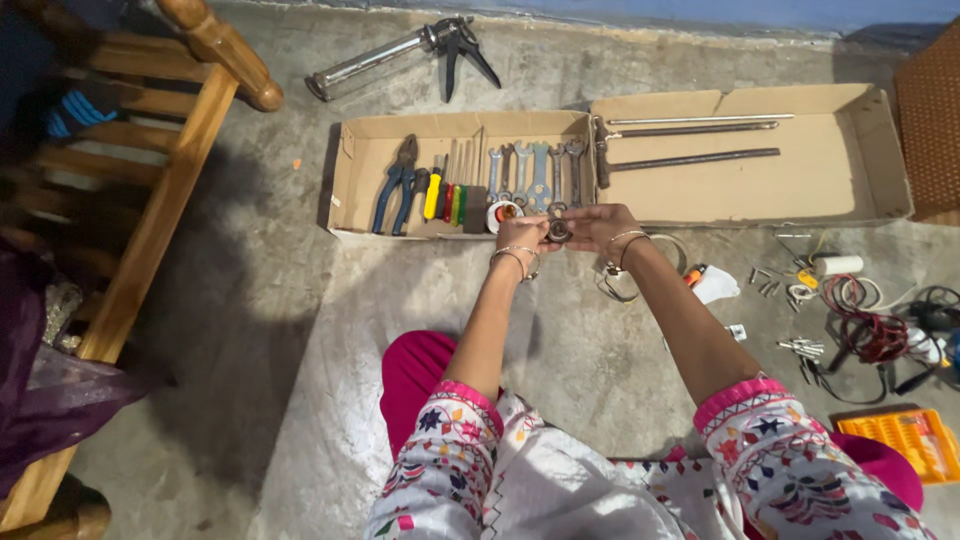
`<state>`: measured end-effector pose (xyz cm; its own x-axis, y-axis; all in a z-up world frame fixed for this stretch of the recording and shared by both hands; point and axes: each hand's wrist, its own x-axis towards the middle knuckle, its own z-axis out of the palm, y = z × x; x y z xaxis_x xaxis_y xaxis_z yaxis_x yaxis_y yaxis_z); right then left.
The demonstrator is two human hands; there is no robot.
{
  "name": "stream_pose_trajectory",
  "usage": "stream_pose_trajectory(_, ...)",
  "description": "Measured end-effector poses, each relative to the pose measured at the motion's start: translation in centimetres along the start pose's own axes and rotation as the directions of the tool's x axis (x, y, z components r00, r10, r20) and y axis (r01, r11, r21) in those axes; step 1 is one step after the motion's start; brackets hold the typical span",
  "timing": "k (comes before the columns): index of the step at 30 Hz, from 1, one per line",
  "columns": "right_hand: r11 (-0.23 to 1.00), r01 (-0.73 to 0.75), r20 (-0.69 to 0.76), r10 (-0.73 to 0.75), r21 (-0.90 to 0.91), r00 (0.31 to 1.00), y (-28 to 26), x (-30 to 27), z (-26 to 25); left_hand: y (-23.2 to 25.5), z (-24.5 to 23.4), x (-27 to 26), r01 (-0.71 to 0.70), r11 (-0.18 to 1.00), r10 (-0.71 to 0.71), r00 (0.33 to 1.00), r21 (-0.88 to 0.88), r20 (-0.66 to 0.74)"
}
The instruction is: The person sits on the floor and organizes various tools and hardware into a cardboard box. They place pliers, screwdrivers, wrenches, nuts, bolts, and electrical components into the box, arranging them neatly.
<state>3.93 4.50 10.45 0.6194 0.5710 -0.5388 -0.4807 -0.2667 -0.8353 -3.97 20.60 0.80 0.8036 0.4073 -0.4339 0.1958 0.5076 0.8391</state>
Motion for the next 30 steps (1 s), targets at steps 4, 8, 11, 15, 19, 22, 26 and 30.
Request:
stream_pose_trajectory(4, 0.999, 0.034, 0.014, -0.034, -0.019, 0.999, -2.0, 1.9, 1.8, 2.3, -0.7, 1.6, -0.027, 0.998, 0.031, 0.997, 0.064, -0.067)
stream_pose_trajectory(8, 0.999, 0.001, 0.037, 0.001, -0.035, 0.999, -3.1, 4.3, 2.7, 4.6, -1.8, 1.8, -0.039, 0.997, 0.043, 0.996, 0.062, -0.080)
stream_pose_trajectory(11, 0.996, -0.033, 0.036, 0.036, -0.079, 0.999, -3.6, 6.8, 3.0, 6.0, -3.1, 2.5, 0.000, 0.977, 0.033, 0.988, 0.213, -0.150)
stream_pose_trajectory(15, 0.985, 0.019, -0.028, -0.024, -0.171, 0.999, -3.4, 10.1, 2.7, 6.3, -5.4, 4.9, -0.087, 0.979, 0.120, 0.977, 0.182, -0.178)
stream_pose_trajectory(19, 0.910, -0.017, -0.107, -0.030, -0.413, 0.994, -3.0, 12.6, 2.0, 4.9, -7.5, 7.4, -0.224, 0.908, 0.288, 0.947, 0.354, -0.141)
stream_pose_trajectory(22, 0.862, -0.045, -0.126, -0.022, -0.505, 0.992, -2.7, 14.1, 2.0, 3.9, -8.3, 7.8, -0.338, 0.804, 0.450, 0.884, 0.489, -0.128)
stream_pose_trajectory(26, 0.901, -0.059, -0.038, 0.047, -0.429, 0.998, -2.0, 16.9, 4.1, 3.7, -9.4, 6.4, -0.409, 0.764, 0.554, 0.812, 0.499, -0.184)
stream_pose_trajectory(30, 0.982, 0.018, 0.221, 0.025, -0.190, 0.975, -2.5, 20.0, 8.1, 5.6, -11.1, 6.2, -0.326, 0.941, 0.337, 0.877, 0.089, -0.342)
